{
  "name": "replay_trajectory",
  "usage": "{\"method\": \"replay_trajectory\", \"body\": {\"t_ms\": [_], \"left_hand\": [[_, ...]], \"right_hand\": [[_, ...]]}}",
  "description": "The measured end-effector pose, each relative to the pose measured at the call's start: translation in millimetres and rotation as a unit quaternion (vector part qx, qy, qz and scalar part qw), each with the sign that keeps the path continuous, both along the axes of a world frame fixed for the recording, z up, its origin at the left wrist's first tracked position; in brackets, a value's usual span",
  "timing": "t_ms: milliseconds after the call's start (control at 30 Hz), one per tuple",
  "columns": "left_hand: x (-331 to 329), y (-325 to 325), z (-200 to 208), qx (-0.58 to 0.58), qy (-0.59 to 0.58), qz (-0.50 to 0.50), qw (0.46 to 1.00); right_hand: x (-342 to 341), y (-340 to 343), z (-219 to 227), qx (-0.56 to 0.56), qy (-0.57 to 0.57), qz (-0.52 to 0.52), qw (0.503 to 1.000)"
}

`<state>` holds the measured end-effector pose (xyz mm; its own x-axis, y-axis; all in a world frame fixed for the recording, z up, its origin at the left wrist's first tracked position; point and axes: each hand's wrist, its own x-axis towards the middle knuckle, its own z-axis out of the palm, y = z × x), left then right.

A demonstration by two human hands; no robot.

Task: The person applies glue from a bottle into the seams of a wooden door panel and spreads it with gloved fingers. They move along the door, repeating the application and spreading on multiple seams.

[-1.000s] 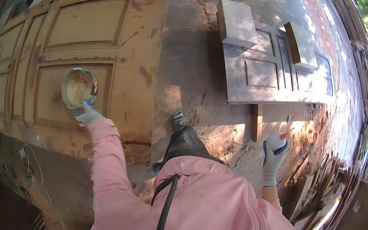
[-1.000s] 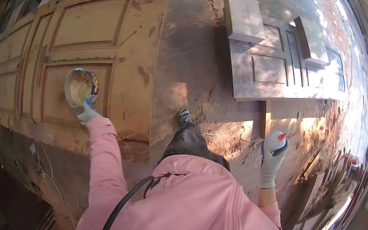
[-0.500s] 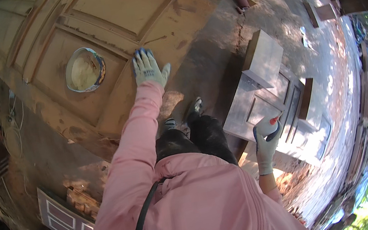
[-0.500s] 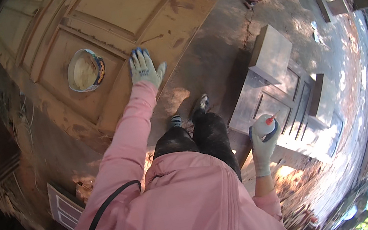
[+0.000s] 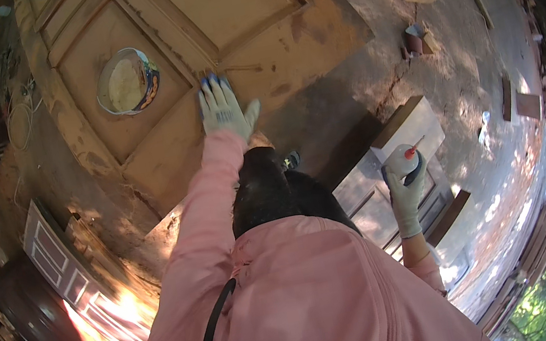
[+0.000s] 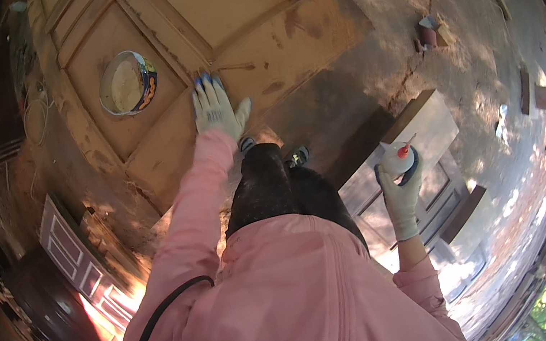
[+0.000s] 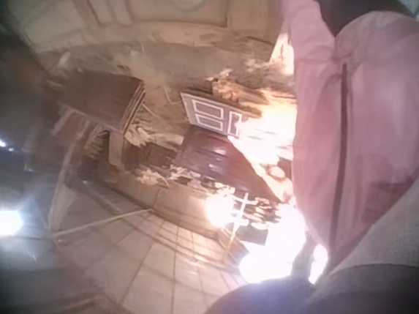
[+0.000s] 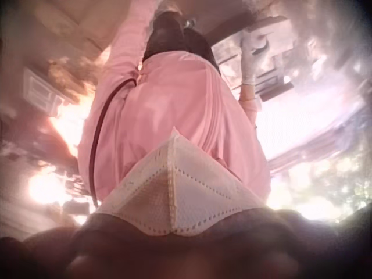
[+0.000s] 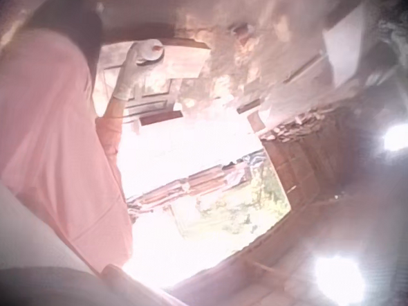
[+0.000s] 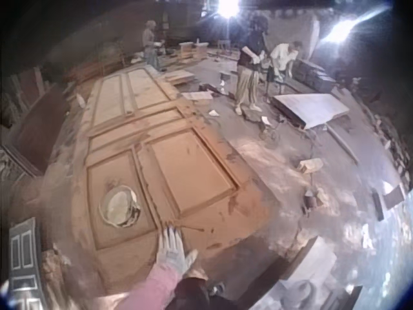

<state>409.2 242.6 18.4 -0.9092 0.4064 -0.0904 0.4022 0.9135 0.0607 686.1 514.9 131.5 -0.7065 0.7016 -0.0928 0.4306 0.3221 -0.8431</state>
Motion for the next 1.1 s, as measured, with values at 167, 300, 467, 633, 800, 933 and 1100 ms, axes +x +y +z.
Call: {"method": "replay_trajectory", "body": {"t_ms": [167,300,467,633,800,933,1100], "left_hand": [[-0.9,-10.8,11.8,-0.022,-0.025,-0.008,0.999],[-6.4,-11.8,7.4,-0.025,-0.014,0.04,0.999],[23.8,-22.8,13.7,-0.023,-0.064,0.007,0.998],[-5.7,8.9,4.5,0.012,-0.063,0.006,0.998],[3.0,-9.2,17.5,0.021,-0.144,-0.126,0.981],[-50.8,-28.9,0.4,0.045,-0.007,-0.03,0.998],[-7.5,0.7,31.4,-0.031,-0.176,-0.122,0.976]], "right_hand": [[-41.0,5.6,-0.7,-0.058,0.003,0.018,0.998],[-58.7,4.6,-6.1,-0.036,-0.009,0.061,0.997],[-86.7,-3.7,0.2,-0.036,-0.012,0.073,0.997],[-125.5,-18.7,2.6,-0.049,-0.024,0.071,0.996],[-147.6,-28.9,-3.3,-0.039,-0.012,0.118,0.992],[-166.2,-44.8,5.6,-0.037,-0.053,0.133,0.989],[-159.5,-58.0,-2.5,-0.019,-0.035,0.138,0.99]]}}
